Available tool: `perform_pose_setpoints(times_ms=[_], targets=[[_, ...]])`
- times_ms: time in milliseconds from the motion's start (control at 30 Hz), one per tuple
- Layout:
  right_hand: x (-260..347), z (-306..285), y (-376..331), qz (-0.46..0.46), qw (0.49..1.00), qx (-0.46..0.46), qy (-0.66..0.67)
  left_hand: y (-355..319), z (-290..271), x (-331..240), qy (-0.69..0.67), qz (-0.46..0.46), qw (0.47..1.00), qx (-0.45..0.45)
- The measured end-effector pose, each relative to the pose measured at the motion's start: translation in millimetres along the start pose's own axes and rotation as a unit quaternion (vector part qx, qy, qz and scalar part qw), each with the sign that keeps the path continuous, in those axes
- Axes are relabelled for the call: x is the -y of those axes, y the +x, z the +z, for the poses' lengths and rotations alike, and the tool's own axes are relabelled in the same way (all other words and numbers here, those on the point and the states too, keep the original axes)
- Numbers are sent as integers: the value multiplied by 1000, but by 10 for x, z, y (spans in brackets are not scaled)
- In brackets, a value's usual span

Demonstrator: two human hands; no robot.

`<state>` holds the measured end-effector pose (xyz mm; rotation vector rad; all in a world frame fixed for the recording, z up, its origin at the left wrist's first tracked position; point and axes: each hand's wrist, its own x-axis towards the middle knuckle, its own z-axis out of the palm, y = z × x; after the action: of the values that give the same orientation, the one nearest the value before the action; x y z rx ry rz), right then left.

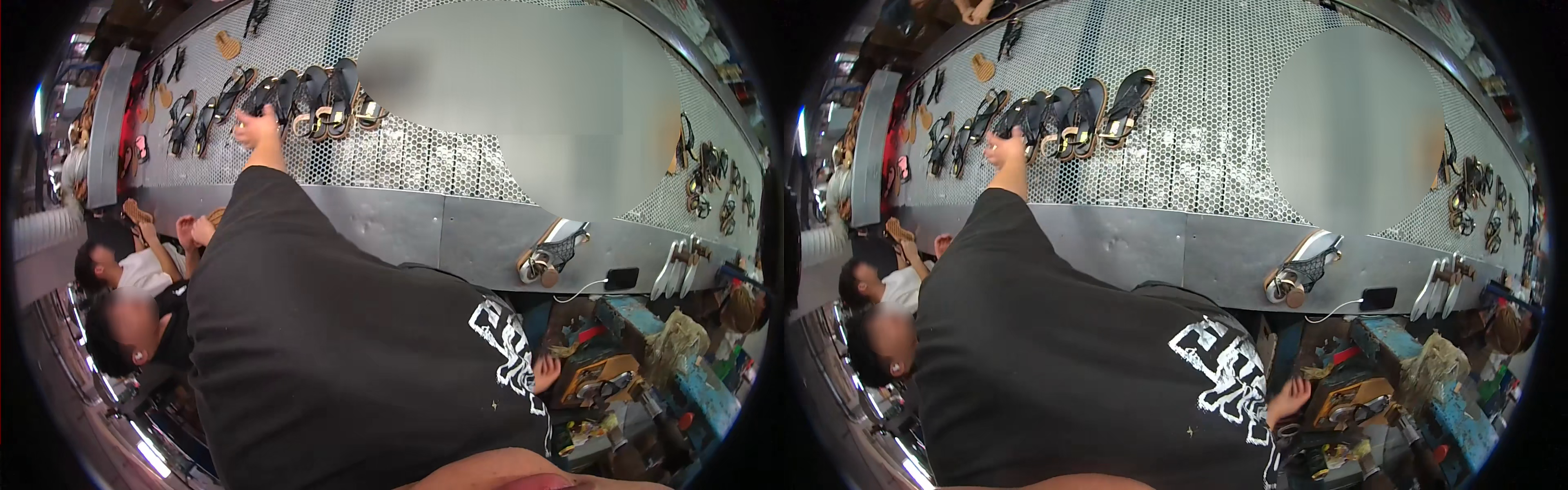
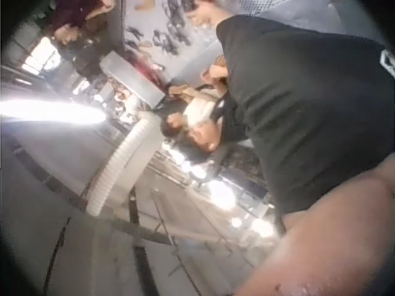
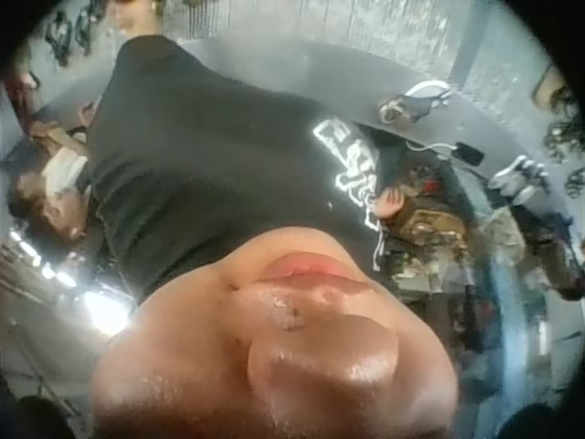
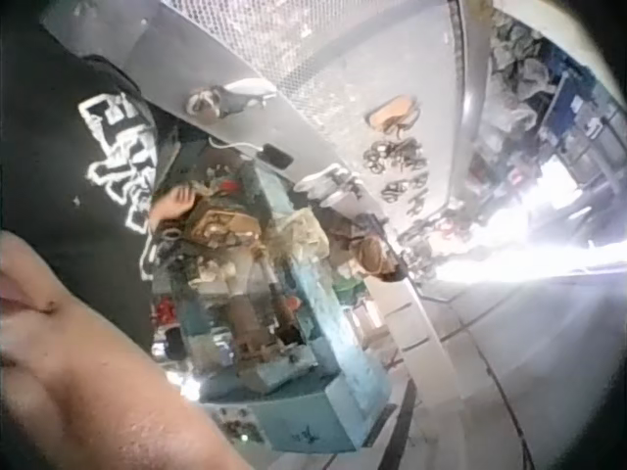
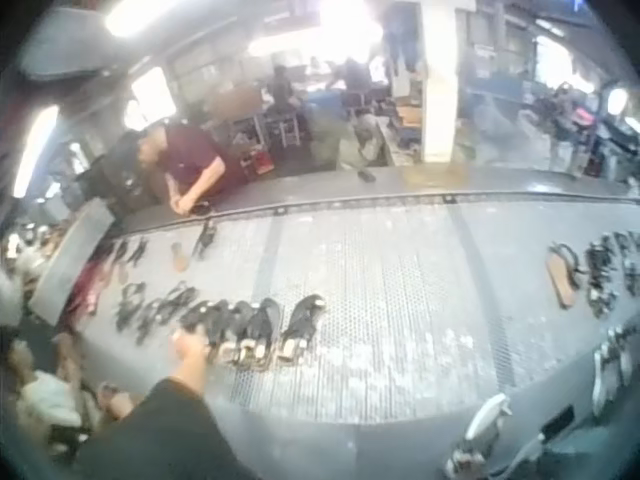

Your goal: The person repeatedly picks up sandals from a conveyor belt, fits them onto shoe lasts, presses them with a shoemaking machine, and removes them.

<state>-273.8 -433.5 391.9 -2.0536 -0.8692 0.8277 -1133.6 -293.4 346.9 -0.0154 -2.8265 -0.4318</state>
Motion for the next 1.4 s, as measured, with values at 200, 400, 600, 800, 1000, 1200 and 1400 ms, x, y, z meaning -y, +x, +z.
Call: perform_pose_setpoints(times_ms=[200,400,600,800,1000,1200,1400], targets=[[-381,-538,-491,155,984,-78,-49,1007,213,206,36,-41,995,85],[-367,-26,-441,200,970,84,-108,1533,435,267,17,-77,992,96],[-140,518,-188,210,938,213,-175,2158,533,373,27,-67,996,52],[-51,625,28,243,904,244,-251,2759,485,638,23,-123,992,-34],[-51,537,113,282,868,259,-315,3645,1210,1603,-255,-215,882,334],[-655,254,33,283,841,321,-332,3690,1528,1261,7,-17,972,236],[-1353,-93,-120,254,849,312,-342,1793,1297,449,95,64,979,168]])
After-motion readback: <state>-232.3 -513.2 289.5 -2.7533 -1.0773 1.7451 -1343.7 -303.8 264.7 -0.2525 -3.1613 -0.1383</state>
